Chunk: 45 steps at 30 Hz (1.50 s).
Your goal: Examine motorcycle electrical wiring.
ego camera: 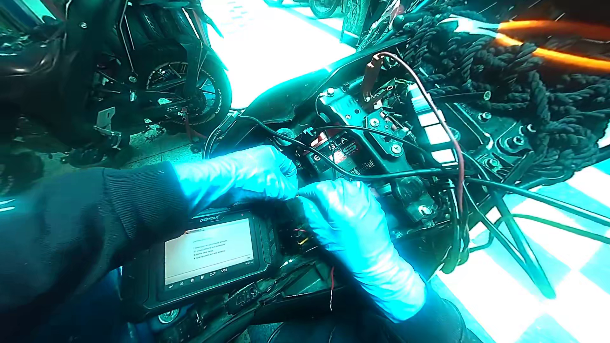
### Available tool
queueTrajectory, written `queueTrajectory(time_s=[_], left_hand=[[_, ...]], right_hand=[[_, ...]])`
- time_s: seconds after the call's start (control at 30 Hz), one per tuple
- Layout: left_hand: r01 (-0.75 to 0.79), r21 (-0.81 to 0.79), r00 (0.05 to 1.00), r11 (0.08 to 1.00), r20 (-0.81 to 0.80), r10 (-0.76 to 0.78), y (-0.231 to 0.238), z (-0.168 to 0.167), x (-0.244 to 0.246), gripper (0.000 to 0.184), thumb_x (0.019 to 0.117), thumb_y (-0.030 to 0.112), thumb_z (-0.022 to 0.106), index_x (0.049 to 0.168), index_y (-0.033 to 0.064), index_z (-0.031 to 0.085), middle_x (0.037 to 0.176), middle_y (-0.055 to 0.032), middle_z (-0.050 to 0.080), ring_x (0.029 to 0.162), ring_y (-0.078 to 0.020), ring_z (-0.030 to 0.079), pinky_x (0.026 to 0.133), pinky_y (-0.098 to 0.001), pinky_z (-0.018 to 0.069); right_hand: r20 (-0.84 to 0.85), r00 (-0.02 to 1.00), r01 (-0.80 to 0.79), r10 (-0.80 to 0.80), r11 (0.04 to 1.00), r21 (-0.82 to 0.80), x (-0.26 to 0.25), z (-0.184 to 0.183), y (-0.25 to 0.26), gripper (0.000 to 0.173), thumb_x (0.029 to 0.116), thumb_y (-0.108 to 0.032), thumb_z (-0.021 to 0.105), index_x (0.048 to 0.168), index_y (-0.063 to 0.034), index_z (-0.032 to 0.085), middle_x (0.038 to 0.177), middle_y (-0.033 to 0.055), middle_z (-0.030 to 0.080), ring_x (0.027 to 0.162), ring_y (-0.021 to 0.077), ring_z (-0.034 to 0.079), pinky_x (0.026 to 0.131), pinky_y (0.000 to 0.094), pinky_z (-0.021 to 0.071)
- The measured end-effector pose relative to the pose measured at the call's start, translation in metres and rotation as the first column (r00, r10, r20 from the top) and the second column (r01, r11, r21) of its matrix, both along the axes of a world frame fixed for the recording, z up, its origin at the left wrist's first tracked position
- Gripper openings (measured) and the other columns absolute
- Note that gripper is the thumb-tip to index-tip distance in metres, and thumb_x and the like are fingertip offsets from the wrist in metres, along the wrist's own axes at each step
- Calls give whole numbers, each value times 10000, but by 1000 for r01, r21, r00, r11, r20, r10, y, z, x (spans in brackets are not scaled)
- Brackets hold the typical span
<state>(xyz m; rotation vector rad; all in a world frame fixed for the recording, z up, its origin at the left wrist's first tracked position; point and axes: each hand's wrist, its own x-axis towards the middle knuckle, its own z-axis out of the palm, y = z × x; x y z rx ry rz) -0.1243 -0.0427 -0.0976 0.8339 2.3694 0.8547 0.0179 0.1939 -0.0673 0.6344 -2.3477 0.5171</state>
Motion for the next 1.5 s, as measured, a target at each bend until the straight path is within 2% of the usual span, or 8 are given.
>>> queueTrajectory(time_s=[0.2,0.33,0.5,0.6,0.73,0.97,1.17,1.5], left_hand=[[221,77,949,972,-246,-196,-12,11,22,308,953,474,673,1229,339,685,961,140,707,824,27,658,706,-296,612],[-136,-148,990,980,-53,130,36,107,89,234,965,188,727,1190,249,752,881,64,725,764,-35,644,730,-281,543],[-172,-81,984,982,-64,167,36,111,97,212,943,126,725,1136,206,754,785,67,683,678,-19,605,630,-226,509],[-141,-94,988,986,-80,133,31,99,89,148,937,165,733,1068,232,745,815,77,678,728,-29,613,678,-266,523],[180,164,929,970,-354,-113,-10,-19,21,229,885,438,685,1103,367,701,795,159,650,667,37,602,503,-272,531],[-183,-157,980,971,-104,168,41,115,94,43,931,162,731,940,181,768,827,49,684,747,-51,620,667,-287,507],[174,123,868,977,-489,-93,-9,-20,22,159,901,491,658,1017,397,715,838,183,660,733,57,611,562,-284,554],[276,31,922,961,-289,-256,-12,6,2,244,989,501,628,1089,312,745,933,139,706,820,25,655,704,-293,601]], right_hand=[[261,963,-13,63,982,-189,-3,3,6,83,891,-275,695,926,-222,749,872,-57,718,844,118,687,759,395,552],[446,894,12,46,992,-126,0,20,13,247,982,-409,582,977,-239,761,907,-65,718,861,108,695,758,416,569],[636,771,69,37,988,-141,-2,40,12,98,940,-396,701,988,-321,743,878,-137,713,804,48,682,687,372,574],[554,832,65,38,984,-164,0,28,4,115,947,-279,670,1000,-295,771,900,-117,730,853,59,684,757,369,562],[262,965,6,15,997,-77,0,14,-2,194,947,-194,627,1079,-204,770,926,14,746,879,209,720,751,432,582],[-15,998,62,-61,989,132,-6,2,-3,203,943,-145,602,1074,-121,755,791,122,694,704,344,672,576,462,509],[-52,994,103,-96,981,165,-7,5,-7,170,987,-200,579,966,-111,722,683,93,635,611,311,640,494,421,472],[-30,989,148,-145,978,149,-26,-42,10,240,1022,-389,535,1140,-259,698,856,-4,675,755,202,670,615,401,535]])
